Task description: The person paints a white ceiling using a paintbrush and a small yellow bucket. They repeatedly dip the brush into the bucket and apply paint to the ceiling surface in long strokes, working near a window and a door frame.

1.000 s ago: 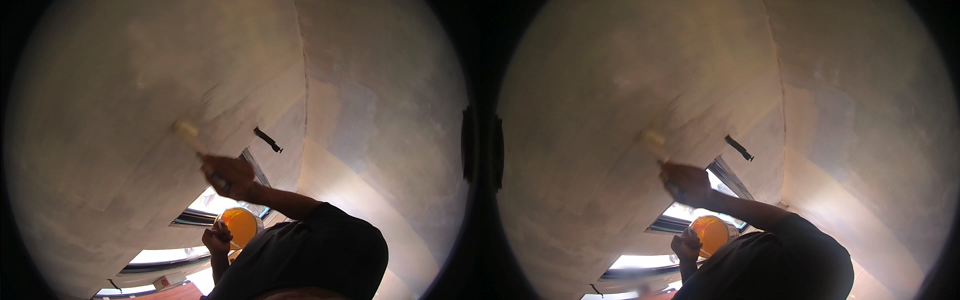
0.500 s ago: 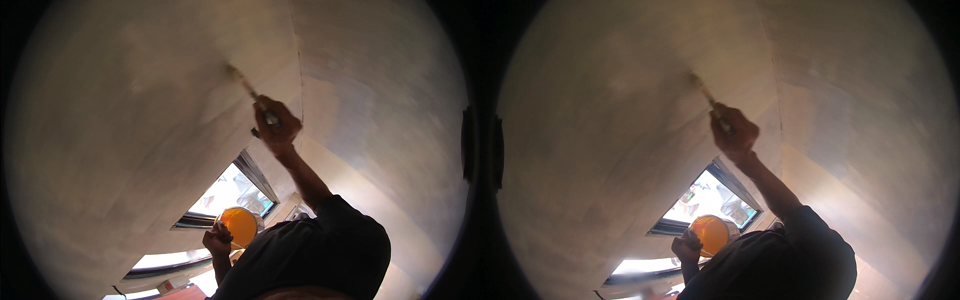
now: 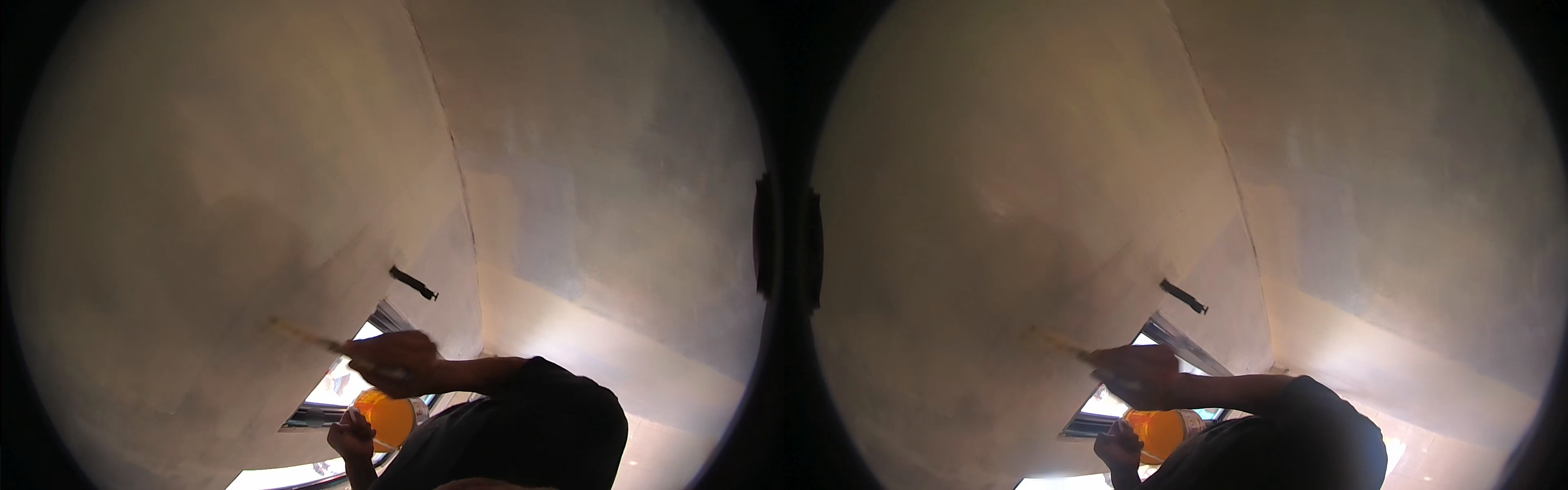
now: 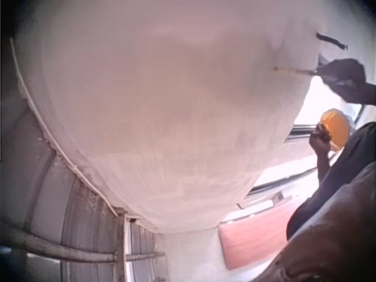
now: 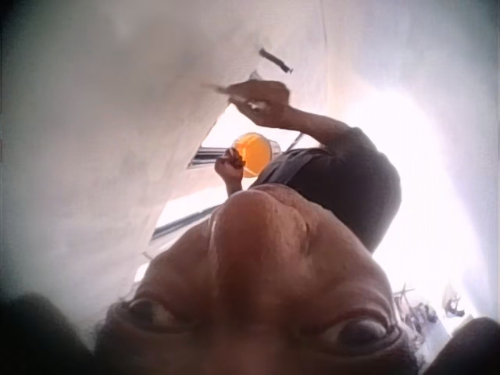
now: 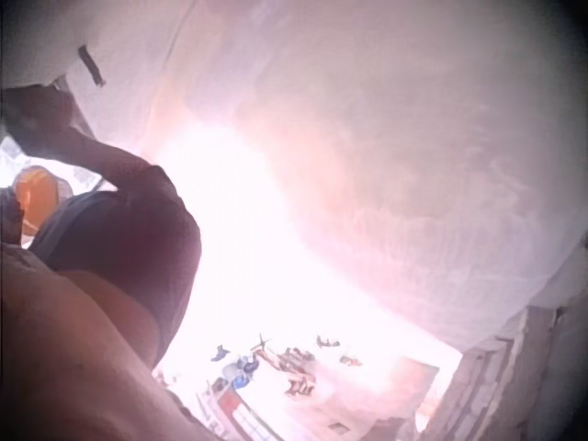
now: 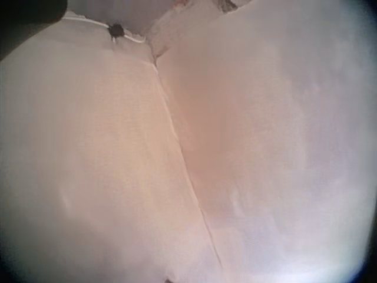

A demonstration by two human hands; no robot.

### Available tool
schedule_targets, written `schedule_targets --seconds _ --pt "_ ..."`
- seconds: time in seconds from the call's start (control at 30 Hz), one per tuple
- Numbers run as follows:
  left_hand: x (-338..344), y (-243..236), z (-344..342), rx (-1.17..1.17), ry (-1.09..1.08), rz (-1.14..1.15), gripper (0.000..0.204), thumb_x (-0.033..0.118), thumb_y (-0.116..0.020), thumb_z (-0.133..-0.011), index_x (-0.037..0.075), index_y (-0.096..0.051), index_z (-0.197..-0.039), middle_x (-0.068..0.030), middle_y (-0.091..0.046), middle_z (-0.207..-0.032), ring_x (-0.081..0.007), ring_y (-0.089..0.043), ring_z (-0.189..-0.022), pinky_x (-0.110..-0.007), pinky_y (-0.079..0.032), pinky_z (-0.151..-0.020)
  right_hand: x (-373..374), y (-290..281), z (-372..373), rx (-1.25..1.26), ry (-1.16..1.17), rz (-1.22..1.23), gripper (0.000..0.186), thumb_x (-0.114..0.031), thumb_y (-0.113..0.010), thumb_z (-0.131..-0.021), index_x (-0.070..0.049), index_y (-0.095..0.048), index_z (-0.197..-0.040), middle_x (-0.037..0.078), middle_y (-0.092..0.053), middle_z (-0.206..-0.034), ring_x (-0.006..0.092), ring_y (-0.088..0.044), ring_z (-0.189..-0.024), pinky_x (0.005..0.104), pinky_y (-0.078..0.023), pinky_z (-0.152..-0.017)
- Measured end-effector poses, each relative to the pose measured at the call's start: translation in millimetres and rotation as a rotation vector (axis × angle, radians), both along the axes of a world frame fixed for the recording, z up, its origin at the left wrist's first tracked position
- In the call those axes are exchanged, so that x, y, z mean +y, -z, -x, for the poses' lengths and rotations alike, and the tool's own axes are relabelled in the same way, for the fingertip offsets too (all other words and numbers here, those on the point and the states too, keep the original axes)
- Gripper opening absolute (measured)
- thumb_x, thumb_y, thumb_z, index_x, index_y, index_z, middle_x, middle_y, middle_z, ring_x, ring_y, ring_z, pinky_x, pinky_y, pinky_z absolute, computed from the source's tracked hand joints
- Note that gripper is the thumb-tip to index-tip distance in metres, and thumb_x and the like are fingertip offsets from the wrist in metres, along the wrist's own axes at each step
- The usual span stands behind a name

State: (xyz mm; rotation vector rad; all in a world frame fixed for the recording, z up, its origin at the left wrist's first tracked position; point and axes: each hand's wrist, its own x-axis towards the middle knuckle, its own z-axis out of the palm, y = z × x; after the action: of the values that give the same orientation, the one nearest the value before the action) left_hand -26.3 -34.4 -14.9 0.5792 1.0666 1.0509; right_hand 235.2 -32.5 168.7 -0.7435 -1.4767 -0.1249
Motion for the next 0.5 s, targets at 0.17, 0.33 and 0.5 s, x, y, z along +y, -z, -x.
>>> schedule_targets --seconds 0.17,0.33,0.5 --pt "-2 -7 -3 0.169 0.046 -0.141 0.043 0.036 -0.039 -0.081 0.003 -0.054 -0.103 0.0028 -0.043 -0.056 -0.0103 -0.038 -0.041 -0.024 -0.03 -0.04 9 18 -67 0.337 0.162 -0.004 0.02 0.0 -0.072 -0.075 0.003 -0.069 -0.095 0.011 -0.071 -0.085 0.0144 -0.069 -0.072 0.0244 -0.054 -0.065" --pt "8 9 0 -0.154 0.119 -0.126 0.042 0.043 -0.035 -0.089 0.006 -0.056 -0.086 -0.0002 -0.048 -0.066 -0.0121 -0.043 -0.05 -0.026 -0.034 -0.043 42 17 -135 0.594 0.386 0.014 0.015 -0.002 -0.071 -0.079 0.002 -0.07 -0.094 0.011 -0.07 -0.079 0.0126 -0.066 -0.069 0.0231 -0.051 -0.066" --pt "4 -13 -15 -0.234 0.052 -0.003 0.037 0.029 -0.042 -0.076 0.002 -0.054 -0.098 0.0006 -0.043 -0.063 -0.0107 -0.033 -0.044 -0.025 -0.027 -0.043 78 20 -147 0.45 0.608 -0.118 0.018 0.0 -0.072 -0.079 0.005 -0.069 -0.097 0.01 -0.069 -0.078 0.0111 -0.064 -0.07 0.0233 -0.05 -0.063"
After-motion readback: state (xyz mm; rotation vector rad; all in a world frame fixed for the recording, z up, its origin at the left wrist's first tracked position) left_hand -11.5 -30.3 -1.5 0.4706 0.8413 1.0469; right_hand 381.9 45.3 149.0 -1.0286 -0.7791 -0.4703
